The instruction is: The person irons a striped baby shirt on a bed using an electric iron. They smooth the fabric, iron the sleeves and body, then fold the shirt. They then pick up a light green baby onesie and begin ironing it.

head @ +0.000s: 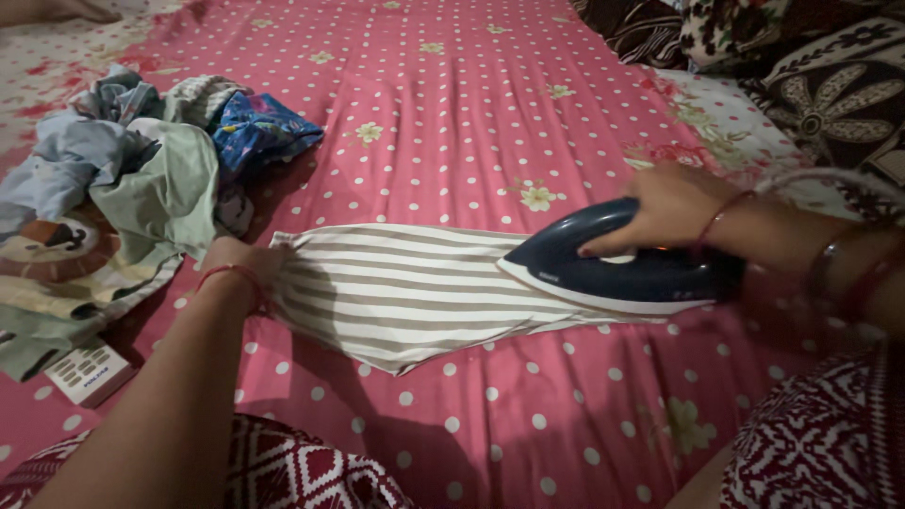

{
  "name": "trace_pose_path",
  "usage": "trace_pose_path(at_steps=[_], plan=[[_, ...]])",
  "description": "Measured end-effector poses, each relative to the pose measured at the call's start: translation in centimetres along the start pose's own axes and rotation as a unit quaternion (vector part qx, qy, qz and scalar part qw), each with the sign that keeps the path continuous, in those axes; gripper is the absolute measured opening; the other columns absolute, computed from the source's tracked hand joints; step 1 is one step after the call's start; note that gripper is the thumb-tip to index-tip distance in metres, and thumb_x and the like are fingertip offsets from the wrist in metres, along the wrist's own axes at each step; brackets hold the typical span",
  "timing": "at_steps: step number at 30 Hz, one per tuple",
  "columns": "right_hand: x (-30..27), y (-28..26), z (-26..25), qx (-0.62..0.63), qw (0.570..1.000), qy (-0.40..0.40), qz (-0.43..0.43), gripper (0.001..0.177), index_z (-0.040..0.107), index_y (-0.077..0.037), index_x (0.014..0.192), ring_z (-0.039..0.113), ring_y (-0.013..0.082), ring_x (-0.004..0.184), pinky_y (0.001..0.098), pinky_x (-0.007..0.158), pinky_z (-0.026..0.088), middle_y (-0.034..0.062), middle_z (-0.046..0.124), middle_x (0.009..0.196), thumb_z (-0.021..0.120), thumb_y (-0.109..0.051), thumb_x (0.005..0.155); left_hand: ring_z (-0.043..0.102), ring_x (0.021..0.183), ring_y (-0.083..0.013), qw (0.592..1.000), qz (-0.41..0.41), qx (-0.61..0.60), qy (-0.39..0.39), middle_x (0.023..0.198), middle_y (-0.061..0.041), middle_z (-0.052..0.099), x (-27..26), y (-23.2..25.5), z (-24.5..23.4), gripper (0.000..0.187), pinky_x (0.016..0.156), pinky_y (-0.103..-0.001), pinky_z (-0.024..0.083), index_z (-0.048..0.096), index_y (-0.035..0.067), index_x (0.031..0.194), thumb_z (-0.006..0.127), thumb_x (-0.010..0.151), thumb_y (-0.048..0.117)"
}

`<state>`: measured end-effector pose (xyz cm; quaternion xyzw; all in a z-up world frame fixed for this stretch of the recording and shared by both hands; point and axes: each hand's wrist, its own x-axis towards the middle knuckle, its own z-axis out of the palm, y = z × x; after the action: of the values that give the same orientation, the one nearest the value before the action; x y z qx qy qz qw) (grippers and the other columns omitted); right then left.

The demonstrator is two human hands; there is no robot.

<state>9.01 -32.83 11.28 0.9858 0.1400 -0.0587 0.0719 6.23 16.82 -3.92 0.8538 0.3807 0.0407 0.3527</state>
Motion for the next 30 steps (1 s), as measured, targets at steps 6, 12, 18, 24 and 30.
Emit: trace_pose_path(at_steps=[6,12,18,24,30], plan=[[-0.8,-0.3,1.3,-0.018,0.998,0.054,0.005,0.084,0.083,-0.011,0.088,0.075,0.0373,0.080,0.0480,0.079,0.060,0.0213,0.076,0.083,0.070,-0.086,0.052,0.066,0.078,-0.0277,0.980,-0.098,-0.126,-0.116,0.094,-0.014,0.074,3.6,-0.8,3.3,0.061,0.071,-0.049,0.053,0.074,0.003,0.103,0.079,0.079,0.059],[0.2,-4.8,1.4,-0.015,0.995,0.098,0.002,0.092,0.080,-0.004,0.085,0.074,0.0386,0.078,0.0480,0.077,0.059,0.0231,0.074,0.082,0.072,-0.091,0.054,0.072,0.079,-0.0324,0.996,-0.021,-0.083,0.013,0.094,-0.022,0.074,2.4,0.2,1.5,0.058,0.070,-0.047,0.056,0.073,-0.008,0.100,0.080,0.086,0.048],[1.2,-10.0,0.6,0.041,0.988,0.138,-0.062,0.081,0.080,-0.013,0.092,0.073,0.0386,0.076,0.0490,0.074,0.058,0.0202,0.074,0.080,0.072,-0.086,0.058,0.073,0.071,-0.0349,0.998,-0.008,-0.062,0.032,0.091,-0.023,0.073,-1.0,1.8,0.0,0.055,0.065,-0.047,0.056,0.072,-0.009,0.100,0.078,0.088,0.045],[2.9,-14.4,-0.3,0.053,0.984,0.143,-0.092,0.083,0.078,-0.003,0.085,0.073,0.0375,0.078,0.0487,0.076,0.058,0.0210,0.073,0.081,0.077,-0.082,0.060,0.073,0.067,-0.0349,0.997,-0.018,-0.076,0.008,0.085,-0.022,0.073,-1.1,1.7,-0.1,0.053,0.058,-0.048,0.054,0.074,-0.008,0.096,0.078,0.087,0.044],[3.1,-15.2,-1.5,0.088,0.986,0.102,-0.097,0.075,0.079,-0.006,0.085,0.074,0.0373,0.081,0.0483,0.079,0.058,0.0215,0.074,0.082,0.079,-0.076,0.058,0.071,0.077,-0.0363,0.998,0.025,-0.023,0.043,0.091,-0.024,0.073,1.6,0.1,1.1,0.061,0.068,-0.047,0.055,0.074,-0.009,0.098,0.083,0.083,0.050]])
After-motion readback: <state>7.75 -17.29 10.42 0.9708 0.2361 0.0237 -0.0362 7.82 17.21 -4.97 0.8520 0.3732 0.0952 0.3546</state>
